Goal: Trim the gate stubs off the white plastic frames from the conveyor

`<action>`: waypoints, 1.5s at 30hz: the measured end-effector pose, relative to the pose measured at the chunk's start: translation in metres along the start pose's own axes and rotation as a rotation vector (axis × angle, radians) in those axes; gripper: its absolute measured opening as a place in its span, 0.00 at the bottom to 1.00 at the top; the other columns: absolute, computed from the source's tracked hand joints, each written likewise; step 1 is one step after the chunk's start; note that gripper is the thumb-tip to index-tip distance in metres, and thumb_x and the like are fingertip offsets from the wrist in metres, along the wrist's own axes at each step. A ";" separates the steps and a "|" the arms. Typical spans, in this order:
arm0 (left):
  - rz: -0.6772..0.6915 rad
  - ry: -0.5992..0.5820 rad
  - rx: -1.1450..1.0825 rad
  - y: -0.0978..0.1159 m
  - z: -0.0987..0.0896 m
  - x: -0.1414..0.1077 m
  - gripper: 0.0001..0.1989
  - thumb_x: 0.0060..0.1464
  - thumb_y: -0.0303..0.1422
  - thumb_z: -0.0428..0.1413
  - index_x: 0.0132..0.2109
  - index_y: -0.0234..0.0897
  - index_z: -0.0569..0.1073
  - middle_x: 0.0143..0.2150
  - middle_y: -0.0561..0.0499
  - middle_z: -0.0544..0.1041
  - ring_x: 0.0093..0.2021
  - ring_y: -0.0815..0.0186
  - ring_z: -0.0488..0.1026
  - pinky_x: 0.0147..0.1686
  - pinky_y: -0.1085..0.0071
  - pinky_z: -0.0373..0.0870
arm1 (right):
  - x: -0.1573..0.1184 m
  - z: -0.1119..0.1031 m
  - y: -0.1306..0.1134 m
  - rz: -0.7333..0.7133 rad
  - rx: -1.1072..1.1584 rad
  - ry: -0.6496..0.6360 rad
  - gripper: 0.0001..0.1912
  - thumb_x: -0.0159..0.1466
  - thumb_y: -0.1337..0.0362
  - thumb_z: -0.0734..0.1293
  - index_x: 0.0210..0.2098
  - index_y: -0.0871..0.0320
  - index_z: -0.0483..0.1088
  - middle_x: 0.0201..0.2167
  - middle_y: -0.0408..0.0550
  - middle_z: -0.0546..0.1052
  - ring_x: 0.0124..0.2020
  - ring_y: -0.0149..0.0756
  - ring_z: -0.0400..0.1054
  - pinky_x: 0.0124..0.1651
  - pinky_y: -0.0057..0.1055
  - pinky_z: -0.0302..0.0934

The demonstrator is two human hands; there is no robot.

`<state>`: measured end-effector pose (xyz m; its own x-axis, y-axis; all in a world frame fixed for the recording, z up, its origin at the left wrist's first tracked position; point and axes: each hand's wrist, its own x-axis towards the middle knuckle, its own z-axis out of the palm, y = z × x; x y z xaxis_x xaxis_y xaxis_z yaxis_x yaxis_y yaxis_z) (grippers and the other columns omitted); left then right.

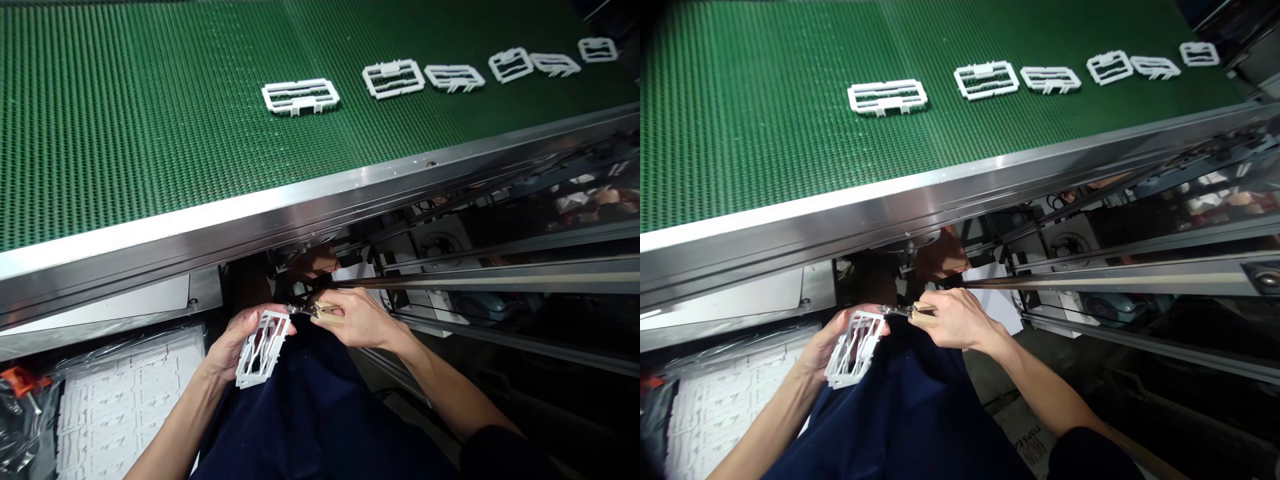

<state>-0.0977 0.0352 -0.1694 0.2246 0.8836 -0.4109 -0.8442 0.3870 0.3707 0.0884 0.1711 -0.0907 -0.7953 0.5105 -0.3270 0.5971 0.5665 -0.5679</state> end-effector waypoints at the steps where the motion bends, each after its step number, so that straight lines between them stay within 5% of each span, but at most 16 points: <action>1: -0.005 0.015 -0.009 0.000 0.000 0.000 0.21 0.48 0.42 0.60 0.45 0.31 0.76 0.34 0.41 0.80 0.29 0.63 0.76 0.24 0.78 0.71 | 0.000 0.002 0.001 0.039 0.053 0.011 0.10 0.59 0.57 0.63 0.29 0.57 0.67 0.20 0.39 0.67 0.22 0.27 0.58 0.27 0.25 0.47; 7: 0.029 0.151 -0.104 0.001 0.003 0.007 0.18 0.53 0.42 0.56 0.47 0.36 0.72 0.37 0.43 0.79 0.30 0.63 0.76 0.28 0.71 0.75 | 0.006 0.026 0.004 0.228 0.488 0.186 0.15 0.61 0.53 0.61 0.27 0.58 0.61 0.22 0.40 0.66 0.24 0.27 0.58 0.29 0.25 0.53; 12: 0.092 0.181 -0.181 0.004 0.003 0.016 0.16 0.58 0.41 0.51 0.48 0.37 0.70 0.38 0.45 0.78 0.30 0.63 0.76 0.28 0.68 0.76 | 0.008 0.047 -0.005 0.217 0.783 0.139 0.11 0.61 0.58 0.62 0.29 0.59 0.61 0.24 0.42 0.69 0.23 0.27 0.59 0.29 0.26 0.54; 31: 0.131 0.164 -0.204 -0.002 0.003 0.016 0.15 0.60 0.40 0.48 0.46 0.37 0.72 0.37 0.44 0.78 0.29 0.63 0.76 0.27 0.67 0.77 | 0.004 0.063 -0.013 0.176 0.676 0.321 0.09 0.56 0.64 0.66 0.26 0.59 0.60 0.21 0.37 0.63 0.22 0.25 0.56 0.25 0.23 0.53; 45: 0.140 0.148 -0.226 -0.008 -0.002 0.011 0.17 0.52 0.41 0.57 0.46 0.36 0.72 0.37 0.43 0.78 0.32 0.60 0.77 0.29 0.65 0.77 | -0.001 0.070 -0.017 0.199 0.699 0.296 0.04 0.59 0.65 0.63 0.30 0.58 0.62 0.26 0.41 0.67 0.27 0.28 0.60 0.32 0.26 0.56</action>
<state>-0.0898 0.0415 -0.1786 0.0391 0.8700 -0.4915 -0.9527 0.1808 0.2444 0.0715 0.1157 -0.1338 -0.5607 0.7663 -0.3138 0.4429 -0.0427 -0.8956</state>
